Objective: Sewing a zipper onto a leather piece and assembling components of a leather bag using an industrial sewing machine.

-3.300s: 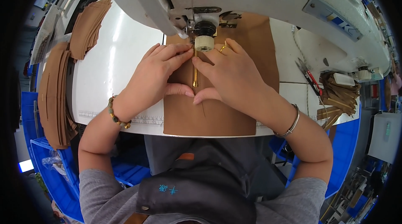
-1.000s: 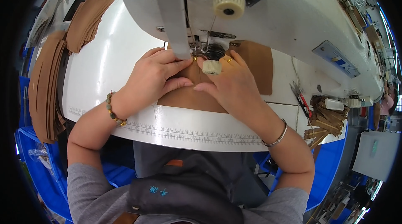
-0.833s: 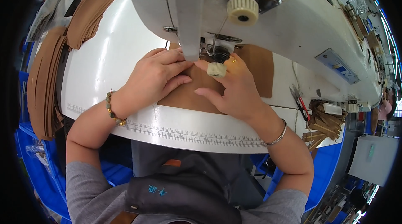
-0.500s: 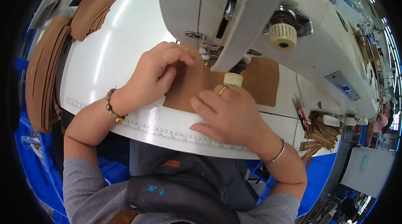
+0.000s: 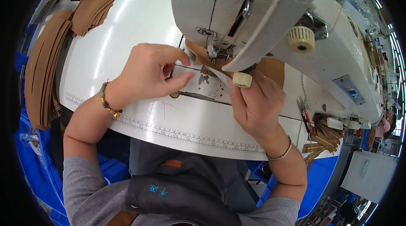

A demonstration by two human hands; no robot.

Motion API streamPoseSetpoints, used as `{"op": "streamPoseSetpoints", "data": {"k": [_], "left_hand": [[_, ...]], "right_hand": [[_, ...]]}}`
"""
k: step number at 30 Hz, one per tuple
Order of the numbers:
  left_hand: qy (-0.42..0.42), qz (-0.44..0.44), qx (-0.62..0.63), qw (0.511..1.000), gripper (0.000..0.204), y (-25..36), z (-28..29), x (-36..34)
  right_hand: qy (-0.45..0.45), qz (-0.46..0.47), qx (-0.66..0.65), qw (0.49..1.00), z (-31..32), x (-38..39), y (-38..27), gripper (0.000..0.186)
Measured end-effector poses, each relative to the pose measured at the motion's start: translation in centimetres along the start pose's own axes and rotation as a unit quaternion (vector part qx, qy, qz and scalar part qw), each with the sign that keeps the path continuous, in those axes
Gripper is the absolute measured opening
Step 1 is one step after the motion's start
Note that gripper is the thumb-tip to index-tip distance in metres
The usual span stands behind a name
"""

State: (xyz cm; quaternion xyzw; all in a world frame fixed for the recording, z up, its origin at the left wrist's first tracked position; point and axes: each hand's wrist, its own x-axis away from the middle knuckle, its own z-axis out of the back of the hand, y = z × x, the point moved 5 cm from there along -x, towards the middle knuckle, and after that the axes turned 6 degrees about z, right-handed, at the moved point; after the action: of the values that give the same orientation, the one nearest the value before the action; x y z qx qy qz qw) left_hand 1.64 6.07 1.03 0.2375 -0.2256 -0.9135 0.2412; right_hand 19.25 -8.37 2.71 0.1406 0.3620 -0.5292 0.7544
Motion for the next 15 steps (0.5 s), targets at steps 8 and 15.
{"op": "streamPoseSetpoints", "data": {"k": [8,15], "left_hand": [[0.035,-0.141,-0.189,0.971,0.017,1.3,-3.0,0.7],[0.048,-0.165,-0.137,0.976,0.013,1.5,-3.7,0.3]], "right_hand": [[0.002,-0.007,0.002,1.0,-0.1,0.0,-0.1,0.014],[0.024,-0.013,-0.019,0.999,-0.3,0.0,0.1,0.014]]}}
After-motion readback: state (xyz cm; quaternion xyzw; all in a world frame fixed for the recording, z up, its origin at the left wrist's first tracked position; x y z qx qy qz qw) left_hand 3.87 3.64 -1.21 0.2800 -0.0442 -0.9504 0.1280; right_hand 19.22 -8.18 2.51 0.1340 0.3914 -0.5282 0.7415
